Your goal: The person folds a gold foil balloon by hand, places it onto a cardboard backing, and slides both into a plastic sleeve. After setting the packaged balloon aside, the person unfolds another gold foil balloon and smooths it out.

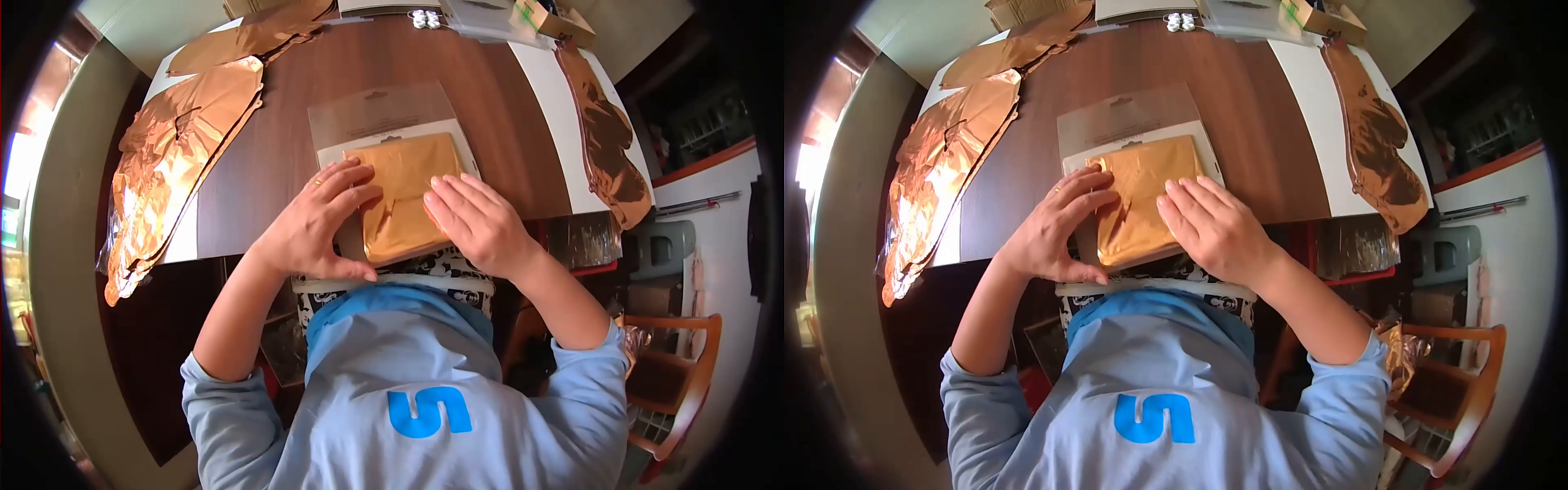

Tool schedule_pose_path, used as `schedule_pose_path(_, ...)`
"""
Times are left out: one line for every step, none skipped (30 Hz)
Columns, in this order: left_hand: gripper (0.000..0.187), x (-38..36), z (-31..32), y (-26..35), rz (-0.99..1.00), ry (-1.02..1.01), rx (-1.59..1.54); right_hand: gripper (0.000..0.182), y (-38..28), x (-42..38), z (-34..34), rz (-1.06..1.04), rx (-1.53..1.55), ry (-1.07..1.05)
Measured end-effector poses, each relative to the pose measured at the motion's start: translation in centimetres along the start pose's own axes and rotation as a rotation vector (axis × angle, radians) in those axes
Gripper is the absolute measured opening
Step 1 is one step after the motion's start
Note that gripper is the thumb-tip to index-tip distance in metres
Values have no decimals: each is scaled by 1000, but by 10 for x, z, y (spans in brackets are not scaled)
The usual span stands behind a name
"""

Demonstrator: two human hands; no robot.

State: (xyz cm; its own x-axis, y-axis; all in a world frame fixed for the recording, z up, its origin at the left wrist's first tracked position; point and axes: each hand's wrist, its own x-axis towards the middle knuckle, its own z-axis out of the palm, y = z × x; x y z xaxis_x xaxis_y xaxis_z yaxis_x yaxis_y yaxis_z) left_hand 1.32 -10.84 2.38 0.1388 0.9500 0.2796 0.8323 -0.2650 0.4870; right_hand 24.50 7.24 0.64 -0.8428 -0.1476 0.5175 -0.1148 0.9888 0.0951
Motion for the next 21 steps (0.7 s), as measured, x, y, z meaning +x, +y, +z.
schedule_pose_path(96, 1, 0, 0, -1, 12, -25, 30, 1, 4, 0, 31, 39, 19)
schedule_pose_path(94, 3, -1, 1, 6, 25, 22, 29, 2, 9, 1, 63, 81, 37)
schedule_pose_path(92, 5, -2, 3, 13, 35, 67, 28, 4, 15, 1, 77, 110, 81)
schedule_pose_path(90, 7, -1, 7, 17, 41, 108, 28, 7, 19, 1, 96, 149, 83)
schedule_pose_path(73, 10, 1, 12, -4, 137, 141, 28, 9, 23, 0, 118, 191, 82)
schedule_pose_path(67, 11, 2, 7, -20, 151, 120, 27, 12, 27, -1, 142, 232, 82)
schedule_pose_path(60, 12, 4, -1, -37, 162, 96, 27, 18, 32, 1, 151, 260, 87)
schedule_pose_path(54, 12, 7, -5, -55, 171, 69, 27, 24, 34, 3, 164, 304, 60)
schedule_pose_path(38, 16, 3, 4, -128, 200, -3, 27, 32, 35, 6, 188, 354, 19)
schedule_pose_path(36, 16, -1, 2, -189, 168, -38, 28, 39, 38, 7, 212, 403, -20)
schedule_pose_path(33, 18, -2, -4, -186, 164, -19, 27, 44, 42, 3, 223, 433, -54)
schedule_pose_path(31, 20, -1, -10, -181, 162, -1, 26, 46, 47, -1, 234, 461, -88)
schedule_pose_path(28, 23, -3, -9, -197, 172, -57, 22, 48, 48, 0, 224, 427, -47)
schedule_pose_path(26, 25, -2, -12, -154, 209, -49, 14, 46, 47, 5, 216, 331, 107)
schedule_pose_path(26, 26, -2, -12, -182, 207, -11, 25, 44, 48, 0, 188, 237, 132)
schedule_pose_path(27, 27, -1, -12, -209, 208, 30, 37, 42, 49, -6, 155, 141, 159)
schedule_pose_path(26, 28, 2, -14, -189, 224, 81, 32, 38, 45, -4, 175, 36, 163)
schedule_pose_path(25, 28, 6, -16, -157, 258, 100, 23, 38, 42, 1, 139, 10, 192)
schedule_pose_path(24, 28, 11, -19, -125, 291, 122, 14, 38, 40, 8, 102, -16, 224)
schedule_pose_path(23, 30, 14, -21, -88, 326, 146, 6, 39, 37, 14, 65, -46, 257)
schedule_pose_path(29, 32, 15, -21, -22, 337, 216, 5, 40, 35, 21, 43, -81, 259)
